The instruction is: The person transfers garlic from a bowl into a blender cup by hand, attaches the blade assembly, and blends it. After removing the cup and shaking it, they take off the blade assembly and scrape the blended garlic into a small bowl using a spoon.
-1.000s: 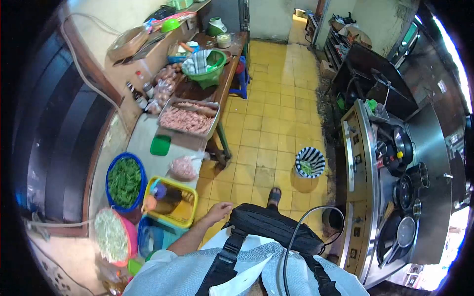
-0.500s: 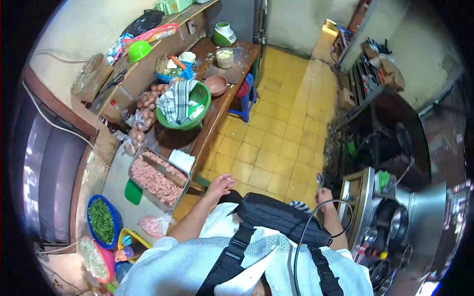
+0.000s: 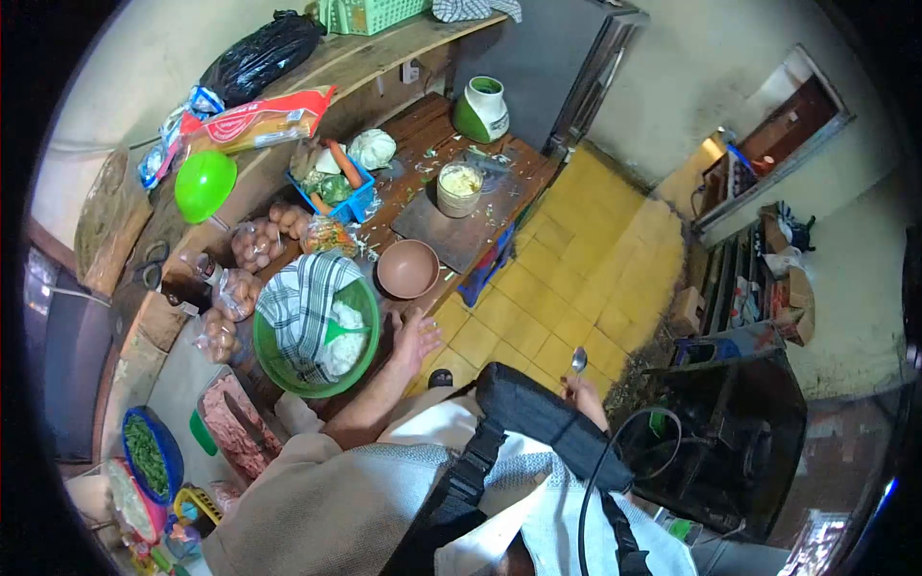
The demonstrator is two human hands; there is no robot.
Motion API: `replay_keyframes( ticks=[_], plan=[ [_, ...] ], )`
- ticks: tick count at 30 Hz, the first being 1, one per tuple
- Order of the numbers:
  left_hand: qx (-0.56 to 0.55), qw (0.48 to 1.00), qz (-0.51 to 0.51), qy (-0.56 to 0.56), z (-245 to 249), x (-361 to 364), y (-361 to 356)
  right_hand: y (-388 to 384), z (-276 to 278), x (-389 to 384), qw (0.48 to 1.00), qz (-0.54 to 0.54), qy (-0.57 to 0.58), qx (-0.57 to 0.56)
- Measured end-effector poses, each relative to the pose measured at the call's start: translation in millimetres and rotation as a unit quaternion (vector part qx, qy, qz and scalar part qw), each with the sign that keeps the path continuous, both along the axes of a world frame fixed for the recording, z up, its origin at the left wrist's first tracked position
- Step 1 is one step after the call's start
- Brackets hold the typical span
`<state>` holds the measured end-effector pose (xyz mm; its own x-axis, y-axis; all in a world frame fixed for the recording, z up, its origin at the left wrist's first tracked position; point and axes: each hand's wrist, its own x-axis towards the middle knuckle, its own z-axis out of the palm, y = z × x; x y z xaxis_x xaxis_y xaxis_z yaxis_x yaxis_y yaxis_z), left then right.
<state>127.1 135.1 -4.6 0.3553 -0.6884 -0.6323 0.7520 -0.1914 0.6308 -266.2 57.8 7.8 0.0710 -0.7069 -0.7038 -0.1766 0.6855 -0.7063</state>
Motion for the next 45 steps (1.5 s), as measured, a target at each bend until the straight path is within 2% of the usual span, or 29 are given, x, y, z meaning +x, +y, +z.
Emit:
replay_keyframes(
  ticks=[2, 4, 5, 6, 8, 10, 11, 12, 14, 15, 16, 17, 18, 20, 21, 24, 26, 30, 32, 33, 35, 36, 37, 38, 39, 41, 42, 44, 45],
  plan=[
    [0.035, 0.999, 0.035, -0.005, -0.5, 8.5, -17.9, -61.9, 20.4, 33.3, 0.997, 0.027, -0.063, -0.017],
    [0.027, 1.0, 0.009, -0.006, -12.6, 22.9, -33.3, -126.6, 52.2, 91.1, 0.991, 0.08, -0.099, -0.034],
    [0.047, 0.995, 0.071, -0.047, -18.3, 22.4, -43.5, -161.5, 51.4, 115.0, 0.985, 0.125, -0.11, -0.054],
    [0.057, 0.99, 0.12, -0.042, -7.7, 19.7, -52.3, -196.4, 50.9, 142.7, 0.975, 0.177, -0.104, -0.079],
    [0.08, 0.989, 0.102, -0.066, -49.0, 38.0, -63.7, -259.4, 52.2, 203.9, 0.953, 0.264, -0.084, -0.12],
    [0.048, 0.985, 0.149, -0.078, -66.9, 46.4, -65.8, -308.3, 59.1, 268.0, 0.925, 0.334, -0.047, -0.173],
    [0.015, 0.98, 0.175, -0.09, -71.2, 37.9, -69.1, -332.0, 47.5, 294.6, 0.907, 0.359, -0.036, -0.217],
    [0.022, 0.975, 0.202, -0.087, -54.8, 27.9, -81.9, -364.9, -1.5, 325.4, 0.876, 0.371, -0.034, -0.307],
    [0.132, 0.951, 0.263, -0.091, 4.2, 9.6, -101.7, -392.5, -5.2, 364.1, 0.817, 0.458, 0.05, -0.348],
    [0.069, 0.959, 0.267, -0.068, -27.0, 11.3, -97.2, -401.5, -13.1, 375.5, 0.807, 0.498, 0.026, -0.317],
    [0.136, 0.952, 0.244, -0.123, -11.7, 8.6, -113.5, -404.5, -9.0, 387.1, 0.793, 0.536, 0.002, -0.289],
    [0.161, 0.947, 0.245, -0.131, 2.6, 3.8, -128.0, -407.8, -4.4, 395.6, 0.74, 0.581, 0.1, -0.323],
    [0.185, 0.942, 0.246, -0.136, 23.6, -1.8, -145.6, -413.1, -29.1, 406.1, 0.742, 0.608, 0.081, -0.271],
    [0.215, 0.928, 0.252, -0.173, 40.9, -7.3, -176.9, -419.3, -50.2, 414.4, 0.721, 0.632, 0.065, -0.276],
    [0.205, 0.925, 0.27, -0.174, 19.5, -6.7, -178.6, -420.5, -46.5, 415.8, 0.71, 0.646, 0.06, -0.272],
    [0.195, 0.922, 0.288, -0.171, 9.1, -10.6, -203.5, -426.0, 7.4, 414.8, 0.712, 0.651, 0.075, -0.253],
    [0.162, 0.935, 0.269, -0.163, -1.0, -10.5, -207.2, -427.2, 46.9, 407.3, 0.769, 0.618, 0.023, -0.161],
    [0.242, 0.944, 0.192, -0.114, 18.6, -16.8, -215.8, -438.6, 72.4, 406.8, 0.767, 0.583, -0.071, -0.258],
    [0.203, 0.864, 0.233, -0.398, -0.6, -21.6, -207.8, -429.9, 97.7, 401.7, 0.751, 0.588, -0.115, -0.277],
    [0.281, 0.871, 0.199, -0.35, 35.0, -25.7, -205.8, -425.5, 111.5, 399.0, 0.738, 0.585, -0.159, -0.297],
    [0.174, 0.89, 0.248, -0.342, 83.0, -31.4, -209.7, -406.5, 146.1, 391.9, 0.73, 0.612, -0.179, -0.247],
    [0.094, 0.915, 0.273, -0.282, 117.6, -37.4, -216.8, -393.9, 151.3, 385.5, 0.721, 0.635, -0.197, -0.195],
    [0.042, 0.911, 0.286, -0.294, 124.4, -37.6, -221.5, -379.4, 140.4, 382.0, 0.721, 0.638, -0.191, -0.19],
    [-0.01, 0.902, 0.299, -0.31, 127.6, -36.2, -223.0, -363.9, 125.1, 384.1, 0.697, 0.629, -0.249, -0.239],
    [-0.012, 0.899, 0.303, -0.315, 128.5, -37.7, -220.4, -350.4, 117.2, 388.0, 0.666, 0.613, -0.312, -0.29],
    [-0.032, 0.849, 0.381, -0.364, 127.3, -32.5, -212.1, -330.2, 116.0, 386.0, 0.657, 0.617, -0.316, -0.295],
    [-0.008, 0.832, 0.381, -0.403, 122.7, -31.5, -206.8, -321.3, 118.1, 381.8, 0.657, 0.62, -0.311, -0.294],
    [0.103, 0.831, 0.367, -0.405, 114.4, -31.5, -195.4, -307.1, 122.8, 374.7, 0.643, 0.631, -0.276, -0.336],
    [0.11, 0.833, 0.377, -0.39, 118.7, -32.2, -191.7, -302.2, 121.9, 371.3, 0.624, 0.653, -0.229, -0.363]
  ],
)
